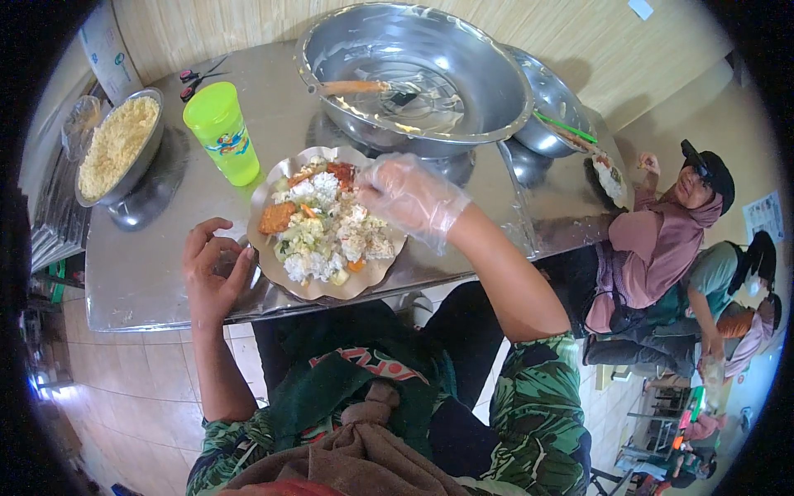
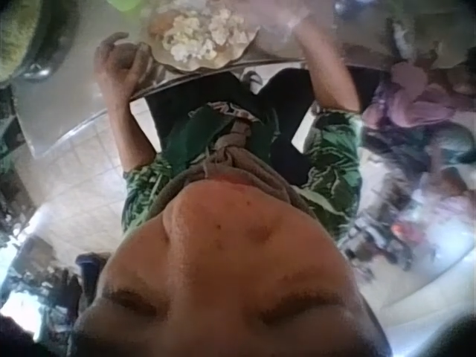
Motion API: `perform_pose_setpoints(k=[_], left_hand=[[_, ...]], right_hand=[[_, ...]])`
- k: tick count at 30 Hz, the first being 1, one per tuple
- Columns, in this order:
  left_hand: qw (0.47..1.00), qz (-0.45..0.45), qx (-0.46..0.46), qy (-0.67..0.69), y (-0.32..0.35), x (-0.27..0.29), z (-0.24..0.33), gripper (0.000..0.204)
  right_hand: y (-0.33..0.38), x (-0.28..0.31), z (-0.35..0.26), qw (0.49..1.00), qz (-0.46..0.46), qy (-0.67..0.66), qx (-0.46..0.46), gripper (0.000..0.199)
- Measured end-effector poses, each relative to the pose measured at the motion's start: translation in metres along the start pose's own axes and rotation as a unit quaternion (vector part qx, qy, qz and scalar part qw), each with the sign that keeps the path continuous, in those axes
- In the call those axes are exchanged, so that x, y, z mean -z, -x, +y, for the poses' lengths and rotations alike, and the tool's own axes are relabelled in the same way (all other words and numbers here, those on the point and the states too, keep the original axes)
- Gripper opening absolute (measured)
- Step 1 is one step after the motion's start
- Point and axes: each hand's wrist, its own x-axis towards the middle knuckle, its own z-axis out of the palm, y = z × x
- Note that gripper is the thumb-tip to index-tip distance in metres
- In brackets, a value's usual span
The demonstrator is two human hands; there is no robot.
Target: The recorder is assembling a plate of food including rice, vegetables, and tempeh at a stainless steel prep station.
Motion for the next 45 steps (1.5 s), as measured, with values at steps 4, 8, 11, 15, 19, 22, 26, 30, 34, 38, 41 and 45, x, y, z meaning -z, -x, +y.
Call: perform_pose_setpoints(k=[4, 8, 11, 15, 19, 22, 26, 30, 34, 38, 41, 45], left_hand=[[1.000, -0.006, -0.004, 0.005, -0.003, -0.001, 0.002, 0.016], [1.000, -0.007, -0.001, 0.006, -0.001, 0.000, 0.002, 0.016], [1.000, 0.001, -0.007, 0.004, -0.001, 0.001, -0.001, 0.016], [1.000, -0.024, 0.000, 0.005, -0.001, 0.001, -0.002, 0.015], [0.999, -0.046, 0.001, 0.028, -0.005, -0.008, 0.006, 0.014], [1.000, -0.022, 0.001, 0.023, 0.004, -0.004, 0.006, 0.015], [0.999, -0.043, -0.011, 0.015, 0.015, 0.007, -0.006, 0.016], [0.997, -0.070, -0.010, -0.016, 0.010, 0.002, -0.003, 0.016], [0.998, -0.067, -0.018, -0.004, 0.005, -0.007, -0.009, 0.016], [0.999, -0.044, 0.022, -0.007, 0.005, 0.000, 0.001, 0.015], [0.998, -0.049, 0.039, 0.009, 0.012, 0.002, -0.003, 0.014], [0.999, -0.026, 0.017, -0.017, 0.013, 0.002, -0.001, 0.016]], right_hand=[[0.023, -0.028, -0.011, 0.994, 0.000, 0.096, 0.056, 0.045], [0.012, -0.034, -0.004, 0.994, 0.028, 0.069, 0.075, 0.033], [0.003, -0.023, 0.007, 0.998, 0.033, 0.025, 0.041, 0.025], [0.004, -0.008, 0.017, 0.999, 0.035, -0.017, -0.013, 0.028], [0.021, -0.003, 0.012, 0.992, -0.095, 0.059, 0.054, 0.063], [0.019, -0.032, 0.009, 0.989, -0.010, 0.086, 0.122, 0.033], [0.010, -0.059, 0.008, 0.986, 0.066, 0.141, 0.064, 0.023], [0.025, -0.060, 0.002, 0.988, 0.095, 0.122, 0.026, 0.014], [0.029, -0.056, 0.000, 0.991, 0.106, 0.073, 0.021, 0.014], [0.030, -0.052, -0.013, 0.997, 0.058, 0.046, -0.017, 0.015], [0.014, -0.060, -0.006, 0.997, 0.043, 0.057, 0.015, 0.016], [0.021, -0.027, -0.011, 0.996, 0.061, -0.067, -0.021, 0.020]])
